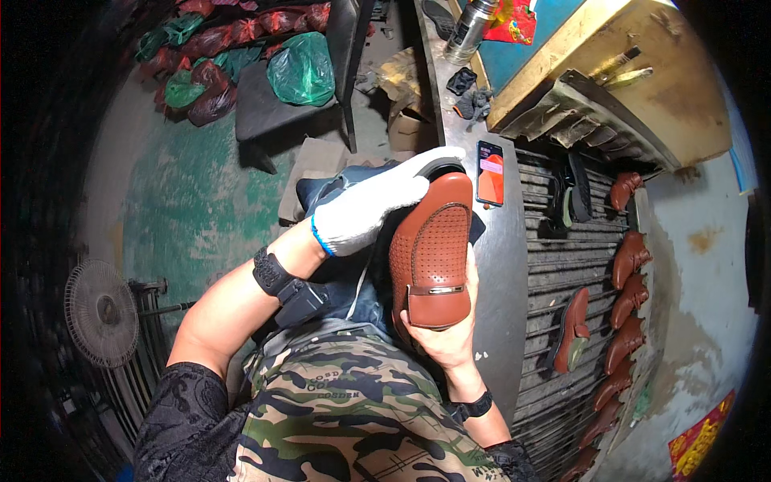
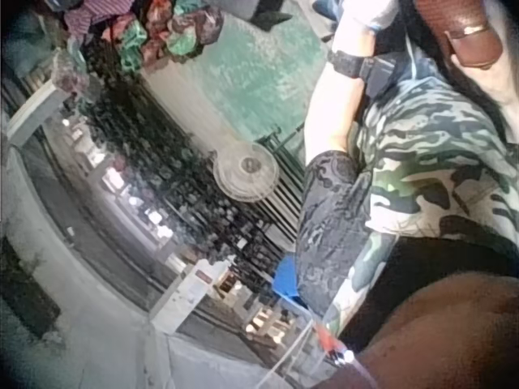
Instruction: The recorder picks up and inspects the exterior and soles of various finished shoes from a production line.
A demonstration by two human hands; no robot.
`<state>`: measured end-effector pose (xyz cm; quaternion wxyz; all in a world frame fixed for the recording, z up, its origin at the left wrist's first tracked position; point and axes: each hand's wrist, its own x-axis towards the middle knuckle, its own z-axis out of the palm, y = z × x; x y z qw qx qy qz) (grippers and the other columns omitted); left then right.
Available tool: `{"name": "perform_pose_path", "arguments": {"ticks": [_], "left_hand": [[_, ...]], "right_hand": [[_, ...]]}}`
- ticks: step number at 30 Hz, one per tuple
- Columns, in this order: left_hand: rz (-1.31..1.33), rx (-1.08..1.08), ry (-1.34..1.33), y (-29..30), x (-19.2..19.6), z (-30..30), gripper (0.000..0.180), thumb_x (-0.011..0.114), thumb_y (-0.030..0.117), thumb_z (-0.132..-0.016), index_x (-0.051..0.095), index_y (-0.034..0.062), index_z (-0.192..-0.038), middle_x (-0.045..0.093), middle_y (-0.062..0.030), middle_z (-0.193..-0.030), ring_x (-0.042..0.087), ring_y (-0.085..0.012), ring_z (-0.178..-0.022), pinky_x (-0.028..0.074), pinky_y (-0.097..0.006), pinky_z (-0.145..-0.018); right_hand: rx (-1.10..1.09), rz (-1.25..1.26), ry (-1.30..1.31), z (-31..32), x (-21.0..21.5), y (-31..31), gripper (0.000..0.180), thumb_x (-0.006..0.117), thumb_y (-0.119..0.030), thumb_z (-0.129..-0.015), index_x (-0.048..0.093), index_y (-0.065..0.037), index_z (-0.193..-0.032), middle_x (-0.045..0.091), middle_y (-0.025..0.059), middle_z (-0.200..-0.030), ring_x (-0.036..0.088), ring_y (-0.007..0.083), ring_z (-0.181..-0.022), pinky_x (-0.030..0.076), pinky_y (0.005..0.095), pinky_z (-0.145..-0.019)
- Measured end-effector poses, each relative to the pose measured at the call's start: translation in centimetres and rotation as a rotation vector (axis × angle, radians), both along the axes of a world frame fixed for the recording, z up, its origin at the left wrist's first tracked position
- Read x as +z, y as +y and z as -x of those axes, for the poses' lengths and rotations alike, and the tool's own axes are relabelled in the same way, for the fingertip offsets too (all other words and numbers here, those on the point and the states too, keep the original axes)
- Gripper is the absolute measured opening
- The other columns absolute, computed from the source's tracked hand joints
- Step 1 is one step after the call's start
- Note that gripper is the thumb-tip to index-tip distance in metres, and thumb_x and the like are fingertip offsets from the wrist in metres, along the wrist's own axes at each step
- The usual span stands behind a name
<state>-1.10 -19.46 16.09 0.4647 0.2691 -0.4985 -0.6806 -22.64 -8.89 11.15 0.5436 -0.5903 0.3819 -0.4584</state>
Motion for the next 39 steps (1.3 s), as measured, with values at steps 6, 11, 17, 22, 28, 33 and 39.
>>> {"name": "perform_pose_path", "arguments": {"ticks": [6, 11, 17, 22, 28, 33, 39], "left_hand": [[0.009, 0.014, -0.014, 0.1, -0.2, -0.1, 0.077, 0.061, 0.042, -0.099, 0.038, 0.0024, -0.161, 0.05, -0.0145, -0.157, 0.044, -0.0229, -0.147, 0.027, -0.038, -0.126], [0.017, 0.0, 0.022, -0.2, -0.9, 0.0, 0.078, 0.062, 0.042, -0.099, 0.038, 0.002, -0.161, 0.052, -0.0153, -0.155, 0.045, -0.0241, -0.146, 0.027, -0.038, -0.126], [0.032, 0.021, -0.062, 0.2, -0.5, 0.2, 0.088, 0.07, 0.05, -0.094, 0.038, 0.0017, -0.16, 0.055, -0.0163, -0.152, 0.051, -0.0241, -0.142, 0.035, -0.04, -0.122], [0.143, 0.051, -0.252, 0.2, -1.2, 0.3, 0.093, 0.082, 0.041, -0.088, 0.038, 0.0007, -0.158, 0.056, -0.0172, -0.152, 0.053, -0.0252, -0.141, 0.04, -0.04, -0.12], [0.133, 0.055, -0.294, 0.6, 0.1, -0.1, 0.093, 0.086, 0.036, -0.085, 0.039, 0.0033, -0.158, 0.058, -0.0153, -0.15, 0.056, -0.024, -0.138, 0.042, -0.041, -0.119], [0.32, 0.102, -0.457, 0.9, 3.9, -1.0, 0.087, 0.086, 0.03, -0.084, 0.044, 0.007, -0.157, 0.062, -0.0138, -0.146, 0.059, -0.024, -0.134, 0.045, -0.042, -0.117], [0.821, -0.21, -0.61, 5.1, 3.6, -0.7, 0.05, 0.066, 0.013, -0.097, 0.06, 0.0094, -0.146, 0.066, -0.0139, -0.14, 0.063, -0.0296, -0.129, 0.053, -0.044, -0.108]], "right_hand": [[0.004, 0.018, 0.015, 0.0, -0.3, -0.2, 0.123, 0.089, -0.004, -0.074, 0.009, -0.006, -0.168, 0.046, 0.0188, -0.154, 0.054, 0.0292, -0.138, 0.048, 0.0446, -0.114], [0.0, 0.03, 0.029, 0.1, 0.0, -0.3, 0.123, 0.09, -0.004, -0.075, 0.01, -0.006, -0.167, 0.046, 0.0189, -0.154, 0.055, 0.0295, -0.137, 0.048, 0.0446, -0.114], [0.016, 0.043, 0.098, 0.2, 0.4, -0.6, 0.121, 0.09, -0.008, -0.076, 0.01, -0.005, -0.167, 0.05, 0.0198, -0.152, 0.057, 0.0292, -0.135, 0.049, 0.0437, -0.113], [0.03, 0.028, 0.12, 0.4, -0.2, -0.7, 0.12, 0.09, -0.011, -0.077, 0.009, -0.005, -0.167, 0.053, 0.0206, -0.149, 0.06, 0.0286, -0.133, 0.049, 0.0425, -0.112], [0.017, -0.025, 0.063, -0.5, 0.0, -0.6, 0.124, 0.09, -0.012, -0.078, 0.004, -0.004, -0.167, 0.054, 0.0203, -0.149, 0.062, 0.0282, -0.129, 0.048, 0.0424, -0.112], [0.26, -0.104, -0.142, 0.2, 0.0, -2.8, 0.146, 0.099, -0.021, -0.07, -0.01, -0.006, -0.167, 0.031, 0.0197, -0.166, 0.037, 0.0303, -0.152, 0.032, 0.0461, -0.124], [0.494, -0.509, -0.903, -0.5, 2.4, -7.9, 0.139, 0.09, -0.053, -0.078, -0.008, -0.019, -0.17, 0.051, 0.0281, -0.153, 0.058, 0.0386, -0.137, 0.052, 0.0515, -0.111]]}}
